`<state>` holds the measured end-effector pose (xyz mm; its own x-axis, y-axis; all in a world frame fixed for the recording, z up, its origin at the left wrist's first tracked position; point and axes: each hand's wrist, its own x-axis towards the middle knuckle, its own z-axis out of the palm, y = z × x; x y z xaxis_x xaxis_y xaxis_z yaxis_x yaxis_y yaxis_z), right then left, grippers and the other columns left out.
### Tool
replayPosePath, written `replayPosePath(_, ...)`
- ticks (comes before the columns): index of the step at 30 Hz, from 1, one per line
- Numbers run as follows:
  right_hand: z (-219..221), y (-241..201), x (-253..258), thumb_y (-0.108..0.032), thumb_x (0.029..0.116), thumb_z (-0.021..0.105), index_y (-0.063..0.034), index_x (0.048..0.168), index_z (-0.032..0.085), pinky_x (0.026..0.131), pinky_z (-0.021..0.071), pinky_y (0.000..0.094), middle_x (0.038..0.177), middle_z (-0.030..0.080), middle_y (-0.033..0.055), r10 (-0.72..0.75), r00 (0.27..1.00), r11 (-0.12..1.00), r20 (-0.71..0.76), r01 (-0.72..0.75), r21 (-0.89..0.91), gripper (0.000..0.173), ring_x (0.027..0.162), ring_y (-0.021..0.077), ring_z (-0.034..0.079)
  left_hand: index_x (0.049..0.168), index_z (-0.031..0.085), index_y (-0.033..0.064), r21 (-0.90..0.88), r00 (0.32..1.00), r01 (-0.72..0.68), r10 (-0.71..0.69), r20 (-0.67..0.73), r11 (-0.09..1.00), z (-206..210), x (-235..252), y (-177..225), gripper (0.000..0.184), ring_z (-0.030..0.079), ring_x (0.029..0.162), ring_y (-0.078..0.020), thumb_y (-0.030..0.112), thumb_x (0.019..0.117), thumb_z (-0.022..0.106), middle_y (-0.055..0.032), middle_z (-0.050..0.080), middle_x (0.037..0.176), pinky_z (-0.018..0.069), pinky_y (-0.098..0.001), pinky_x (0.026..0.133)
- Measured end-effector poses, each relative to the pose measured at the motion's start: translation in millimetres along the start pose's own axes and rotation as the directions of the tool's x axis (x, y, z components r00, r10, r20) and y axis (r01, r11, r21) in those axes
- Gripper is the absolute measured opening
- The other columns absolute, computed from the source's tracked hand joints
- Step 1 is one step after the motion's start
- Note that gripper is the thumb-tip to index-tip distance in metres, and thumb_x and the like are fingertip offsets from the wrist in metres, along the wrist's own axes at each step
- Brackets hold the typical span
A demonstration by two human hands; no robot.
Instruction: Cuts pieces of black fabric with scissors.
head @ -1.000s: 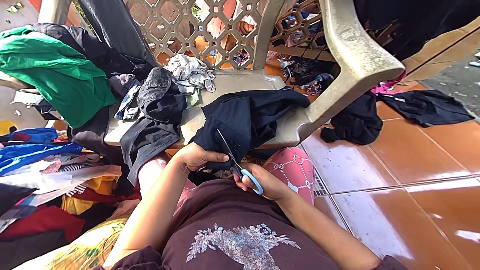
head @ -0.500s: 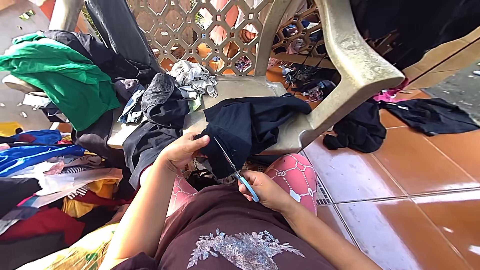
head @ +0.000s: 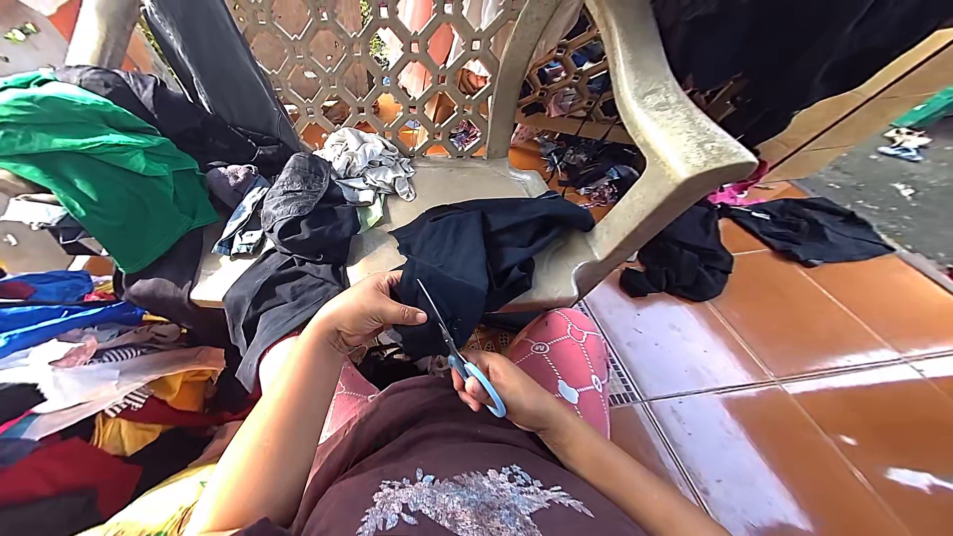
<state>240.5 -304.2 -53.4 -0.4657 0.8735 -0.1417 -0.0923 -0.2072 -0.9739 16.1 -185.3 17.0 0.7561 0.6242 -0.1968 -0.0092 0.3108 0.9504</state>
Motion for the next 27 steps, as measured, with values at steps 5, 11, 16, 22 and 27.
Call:
replayPosePath(5,0,5,-2,-0.06,0.0832,0.075,-0.0199,0.087,0.061,0.054,0.044,0.0123,0.065,0.056,-0.0166,-0.039,0.999,0.999,0.003,0.039,0.011,0.043,0.055,-0.0057,0.052,0.111,0.062,0.0103,0.006,1.0,0.015,-0.015,0.024,1.0,-2,2,-1,0.032,0.072,0.093,-0.007,-0.007,0.0837,0.066,0.0022,0.075,0.099,0.0594,-0.0276,0.088)
replayPosePath(11,-1,12,-3,-0.047,0.0889,0.075,-0.0201,0.085,0.062,0.053,0.0433,0.0112,0.064,0.056,-0.0172,-0.094,0.995,0.995,-0.018,0.095,0.031,0.03,0.054,-0.0069,0.051,0.111,0.063,0.0113,-0.088,0.997,-0.024,0.031,0.075,0.996,-2,5,-8,0.033,0.072,0.094,-0.0082,-0.005,0.0831,0.067,0.0012,0.076,0.1,0.0599,-0.0285,0.088)
replayPosePath(16,-1,14,-5,-0.046,0.0871,0.077,-0.0199,0.084,0.063,0.053,0.0447,0.0115,0.065,0.058,-0.0162,-0.09,0.996,0.993,-0.015,0.091,0.08,0.029,0.054,-0.0064,0.053,0.11,0.065,0.0124,-0.168,0.988,-0.047,0.071,0.138,0.985,0,9,-16,0.031,0.073,0.094,-0.0094,-0.002,0.0836,0.068,0.0002,0.076,0.101,0.0603,-0.0297,0.088)
replayPosePath(22,-1,11,-6,-0.063,0.0785,0.078,-0.019,0.093,0.061,0.06,0.0466,0.0126,0.072,0.061,-0.0151,-0.069,0.997,0.994,0.023,0.067,0.086,0.05,0.062,-0.005,0.057,0.107,0.066,0.0148,-0.073,0.978,-0.002,0.017,0.206,0.997,10,10,-16,0.031,0.072,0.093,-0.0056,-0.005,0.0833,0.067,0.0047,0.076,0.099,0.0599,-0.0266,0.087)
replayPosePath(27,0,10,-6,-0.061,0.0806,0.077,-0.0208,0.085,0.062,0.054,0.0441,0.0117,0.065,0.057,-0.0164,-0.071,0.997,0.994,-0.019,0.072,0.076,0.043,0.055,-0.0062,0.053,0.108,0.065,0.0135,-0.088,0.979,0.012,0.006,0.206,0.996,7,12,-16,0.031,0.072,0.093,-0.0063,-0.005,0.0836,0.066,0.0037,0.076,0.1,0.0598,-0.0268,0.087)
